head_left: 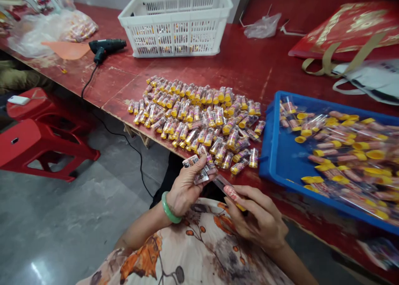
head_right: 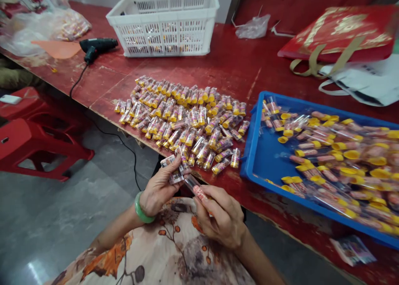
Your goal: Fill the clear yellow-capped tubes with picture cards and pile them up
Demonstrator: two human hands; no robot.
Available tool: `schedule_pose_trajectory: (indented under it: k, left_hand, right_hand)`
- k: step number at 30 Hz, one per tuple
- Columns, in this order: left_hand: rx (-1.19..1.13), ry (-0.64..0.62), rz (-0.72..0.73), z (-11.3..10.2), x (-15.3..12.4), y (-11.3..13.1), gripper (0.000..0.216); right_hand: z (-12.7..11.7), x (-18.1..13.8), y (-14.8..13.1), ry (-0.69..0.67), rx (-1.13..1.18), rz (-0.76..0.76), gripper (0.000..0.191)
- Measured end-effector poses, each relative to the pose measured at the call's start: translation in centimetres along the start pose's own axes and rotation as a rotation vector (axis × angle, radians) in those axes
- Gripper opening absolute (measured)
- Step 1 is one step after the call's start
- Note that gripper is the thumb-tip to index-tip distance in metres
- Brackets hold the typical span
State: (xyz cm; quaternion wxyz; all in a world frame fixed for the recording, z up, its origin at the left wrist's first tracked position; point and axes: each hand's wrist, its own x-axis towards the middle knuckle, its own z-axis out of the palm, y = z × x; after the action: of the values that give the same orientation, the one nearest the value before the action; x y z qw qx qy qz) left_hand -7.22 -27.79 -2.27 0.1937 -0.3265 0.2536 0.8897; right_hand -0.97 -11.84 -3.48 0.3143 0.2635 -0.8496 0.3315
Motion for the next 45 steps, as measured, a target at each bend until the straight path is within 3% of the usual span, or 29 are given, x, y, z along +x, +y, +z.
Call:
schedule_pose_trajectory:
  k: [4, 9, 13, 19, 23, 28, 30, 33, 36, 41, 45]
  left_hand:
    - [-0.050, -0.003, -0.011, 0.0, -0.1, 0.0, 0.015]
    - [-0.075, -0.025, -0.022, -0.3, -0.3, 0.0, 0.016]
    - [-0.067, -0.037, -0.010, -0.5, -0.4, -0.1, 0.017]
    - [-0.017, -0.030, -0.009, -0.6, -0.4, -0.2, 0.022]
    - [0.039, -0.026, 0.019, -0.8, -0.1, -0.4, 0.029]
    - [0.110, -0.108, 0.137, -1.1, -0.1, -1.0, 0.036]
    - [0.112, -0.129, 0.191, -1.2, -0.1, -1.0, 0.035]
    - [0.110, -0.170, 0.258, -1.5, -0.1, -0.6, 0.032]
    - [0.117, -0.203, 0.251, -1.6, -0.2, -0.4, 0.031]
    - [0.103, -0.185, 0.171, -1.3, -0.8, -0.8, 0.027]
    - [0.108, -0.168, 0.154, -1.0, -1.2, -0.7, 0.029]
  right_hand:
    - [0.2, -0.2, 0.5, -0.048, 0.034, -0.089, 0.058]
    - [0.5, 0.5, 1.3, 0.046, -0.023, -0.244, 0.045]
    - [0.8, 0.2, 1.3, 0.028, -0.106, -0.372, 0.030]
    - [1.4, 0.1, 0.1, 0.084, -0.160, -0.065, 0.036]
    - [1.7, 0.1, 0.0, 0.077, -0.293, -0.134, 0.042]
    - [2.9, -0.4, 0.4, 0.112, -0.321, -0.173, 0.053]
    - [3.1, -0.2, 0.5, 0.100, -0.266, -0.152, 0.055]
    - [2.7, 0.6, 0.5, -0.045, 0.019, -0.093, 0.051]
    - [2.0, 1.1, 0.5, -0.144, 0.259, -0.017, 0.047]
    - [2.2, 0.7, 0.3, -0.040, 0.170, -0.018, 0.049]
    - [2.3, 0.9, 0.3, -0.036, 0.151, -0.018, 0.046]
